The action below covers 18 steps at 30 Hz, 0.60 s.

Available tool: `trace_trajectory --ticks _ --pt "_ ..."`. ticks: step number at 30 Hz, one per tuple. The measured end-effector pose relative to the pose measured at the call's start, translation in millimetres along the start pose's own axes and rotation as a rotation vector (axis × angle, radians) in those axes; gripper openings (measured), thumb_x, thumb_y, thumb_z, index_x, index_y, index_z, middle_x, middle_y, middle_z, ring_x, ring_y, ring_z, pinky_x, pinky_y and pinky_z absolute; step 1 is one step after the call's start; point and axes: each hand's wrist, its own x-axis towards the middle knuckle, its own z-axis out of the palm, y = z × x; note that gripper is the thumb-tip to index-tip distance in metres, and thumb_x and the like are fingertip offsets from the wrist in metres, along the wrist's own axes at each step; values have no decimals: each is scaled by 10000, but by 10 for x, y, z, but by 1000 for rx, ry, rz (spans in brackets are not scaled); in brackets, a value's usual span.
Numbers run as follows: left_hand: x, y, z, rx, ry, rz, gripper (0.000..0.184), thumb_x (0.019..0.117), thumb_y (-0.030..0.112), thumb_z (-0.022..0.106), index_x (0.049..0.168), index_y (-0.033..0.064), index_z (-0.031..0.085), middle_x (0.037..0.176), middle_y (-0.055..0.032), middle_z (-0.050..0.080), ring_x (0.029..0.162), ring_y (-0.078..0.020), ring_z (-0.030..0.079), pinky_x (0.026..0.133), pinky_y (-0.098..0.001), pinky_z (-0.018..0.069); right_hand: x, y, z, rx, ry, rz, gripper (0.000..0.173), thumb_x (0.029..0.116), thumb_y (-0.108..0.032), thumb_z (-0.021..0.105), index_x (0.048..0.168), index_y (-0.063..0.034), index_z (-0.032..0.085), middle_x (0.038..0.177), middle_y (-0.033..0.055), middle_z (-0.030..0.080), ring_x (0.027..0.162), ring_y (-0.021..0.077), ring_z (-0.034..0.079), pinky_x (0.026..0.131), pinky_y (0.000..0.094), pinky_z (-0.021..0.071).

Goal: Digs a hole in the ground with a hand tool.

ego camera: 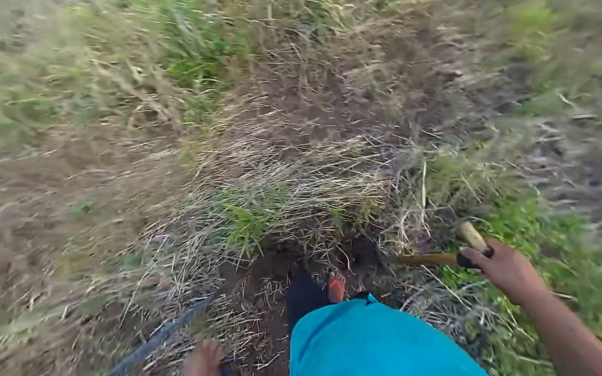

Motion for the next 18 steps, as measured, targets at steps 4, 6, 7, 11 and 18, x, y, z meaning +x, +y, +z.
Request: trace_trajectory --ticks 4,6,7,11,18 --pt "-183 -737 1103 526 -330 -85 661 1066 306 556 1583 14 263 1313 -307 597 1056 -394 677 854 -557 580 -386 78 223 -1 -52 169 497 916 -489 738 1253 -133 658 913 197 702 751 378 697 708 658 562" --pt "-268 -787 1537 890 -630 73 752 1028 319 633 1605 22 252 1297 -296 633 1114 -396 684 960 -573 563 -573 87 347 11 -66 220 436 900 -416 766 1209 -120 681 897 188 706 738 364 699 700 647 568" --pt "-292 -737 1751 1034 -782 157 787 1009 332 652 1616 41 244 1288 -260 656 1145 -370 679 1008 -569 543 -648 77 386 8 -57 229 408 891 -387 774 1184 -115 692 891 180 705 743 359 696 702 641 566" --pt "-298 -283 2502 1325 -1025 324 752 1019 369 626 1626 94 277 1334 -186 659 1233 -344 641 1078 -583 487 -902 -116 207 -103 1 162 441 853 -382 767 1259 -218 715 946 153 734 857 363 703 755 680 532" --pt "-1409 338 3365 1043 -1279 -47 703 1076 444 510 1633 126 222 1285 -219 672 1025 -368 721 855 -559 597 -1334 -675 -729 -291 84 -278 418 789 -395 714 1193 -292 743 929 50 757 743 268 717 616 608 553"
